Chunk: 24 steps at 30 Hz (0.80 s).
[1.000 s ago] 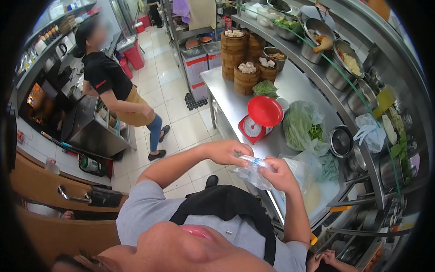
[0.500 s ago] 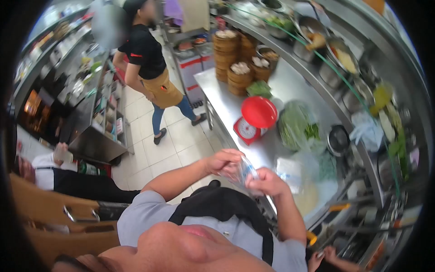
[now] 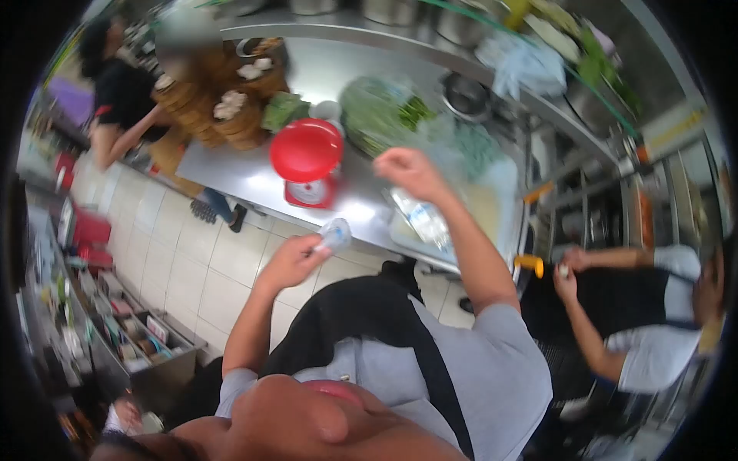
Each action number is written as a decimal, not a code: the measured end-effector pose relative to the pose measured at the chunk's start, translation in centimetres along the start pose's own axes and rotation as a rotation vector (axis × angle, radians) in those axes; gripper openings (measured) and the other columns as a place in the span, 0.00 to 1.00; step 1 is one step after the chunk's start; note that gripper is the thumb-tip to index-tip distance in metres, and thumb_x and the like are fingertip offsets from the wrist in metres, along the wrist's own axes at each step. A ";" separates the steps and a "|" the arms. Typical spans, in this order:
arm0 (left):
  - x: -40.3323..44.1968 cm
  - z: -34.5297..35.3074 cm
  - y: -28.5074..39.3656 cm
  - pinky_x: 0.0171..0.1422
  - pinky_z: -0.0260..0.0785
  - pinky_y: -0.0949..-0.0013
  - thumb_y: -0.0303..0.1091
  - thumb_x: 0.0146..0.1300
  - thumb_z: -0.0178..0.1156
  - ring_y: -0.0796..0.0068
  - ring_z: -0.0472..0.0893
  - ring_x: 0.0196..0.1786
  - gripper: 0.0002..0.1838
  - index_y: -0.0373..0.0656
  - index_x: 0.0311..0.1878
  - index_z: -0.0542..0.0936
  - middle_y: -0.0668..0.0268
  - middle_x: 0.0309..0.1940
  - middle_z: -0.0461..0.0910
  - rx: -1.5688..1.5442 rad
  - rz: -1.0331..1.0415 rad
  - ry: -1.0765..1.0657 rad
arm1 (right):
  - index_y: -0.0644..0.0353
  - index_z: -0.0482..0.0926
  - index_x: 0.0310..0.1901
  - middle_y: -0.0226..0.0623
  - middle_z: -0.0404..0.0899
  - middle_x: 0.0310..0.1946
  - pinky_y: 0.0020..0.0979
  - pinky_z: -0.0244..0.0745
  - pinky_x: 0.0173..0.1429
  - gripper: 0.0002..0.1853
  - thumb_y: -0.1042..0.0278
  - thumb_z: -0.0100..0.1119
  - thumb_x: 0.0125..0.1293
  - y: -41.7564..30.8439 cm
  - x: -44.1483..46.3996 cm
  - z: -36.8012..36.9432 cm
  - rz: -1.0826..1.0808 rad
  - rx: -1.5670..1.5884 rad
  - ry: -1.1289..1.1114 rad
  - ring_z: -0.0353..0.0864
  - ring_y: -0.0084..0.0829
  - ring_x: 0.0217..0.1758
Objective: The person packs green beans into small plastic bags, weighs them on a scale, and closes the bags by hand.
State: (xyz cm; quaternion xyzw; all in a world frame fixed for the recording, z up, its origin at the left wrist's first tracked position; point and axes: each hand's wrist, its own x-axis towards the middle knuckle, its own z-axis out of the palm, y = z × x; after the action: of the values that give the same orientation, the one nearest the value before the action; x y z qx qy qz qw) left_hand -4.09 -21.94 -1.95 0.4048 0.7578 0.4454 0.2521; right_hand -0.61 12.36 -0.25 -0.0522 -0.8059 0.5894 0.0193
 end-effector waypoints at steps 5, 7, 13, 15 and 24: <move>3.3 3.3 -2.4 0.46 0.75 0.47 0.39 0.65 0.64 0.46 0.81 0.36 0.11 0.41 0.34 0.78 0.54 0.28 0.79 0.406 0.389 0.101 | 0.66 0.84 0.46 0.51 0.87 0.42 0.47 0.76 0.51 0.19 0.55 0.56 0.74 10.7 15.3 -12.5 -0.089 -0.792 0.018 0.86 0.49 0.45; 5.3 4.2 -3.4 0.53 0.74 0.51 0.37 0.62 0.64 0.51 0.82 0.43 0.09 0.41 0.35 0.81 0.57 0.34 0.82 0.563 0.415 0.037 | 0.65 0.85 0.48 0.58 0.86 0.46 0.49 0.77 0.56 0.21 0.55 0.63 0.63 11.6 19.7 -12.3 0.129 -0.877 0.007 0.86 0.54 0.52; 9.8 6.9 -6.7 0.67 0.68 0.59 0.35 0.60 0.62 0.62 0.80 0.54 0.09 0.45 0.40 0.86 0.64 0.38 0.85 0.976 0.345 -0.099 | 0.69 0.69 0.73 0.58 0.71 0.73 0.49 0.69 0.72 0.49 0.31 0.63 0.66 16.4 27.2 -9.8 0.556 -0.982 -0.255 0.74 0.55 0.72; 9.9 7.6 -7.1 0.70 0.67 0.57 0.35 0.61 0.60 0.61 0.80 0.54 0.09 0.45 0.38 0.87 0.65 0.38 0.85 0.974 0.402 0.013 | 0.69 0.69 0.73 0.57 0.71 0.72 0.49 0.70 0.70 0.48 0.32 0.62 0.67 15.9 27.6 -9.1 0.620 -1.002 -0.279 0.74 0.54 0.71; 9.1 8.0 -8.3 0.75 0.60 0.47 0.36 0.59 0.61 0.62 0.78 0.56 0.08 0.49 0.35 0.89 0.68 0.36 0.84 0.998 0.438 0.129 | 0.67 0.70 0.73 0.54 0.73 0.68 0.48 0.73 0.63 0.43 0.37 0.60 0.69 16.7 27.9 -8.2 0.604 -0.960 -0.191 0.75 0.52 0.65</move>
State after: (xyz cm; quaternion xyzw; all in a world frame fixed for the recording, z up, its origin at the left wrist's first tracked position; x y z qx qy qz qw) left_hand -6.33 -12.79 -13.24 0.5955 0.7889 0.0979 -0.1161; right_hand -26.54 28.14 -14.51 -0.2295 -0.9308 0.1387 -0.2484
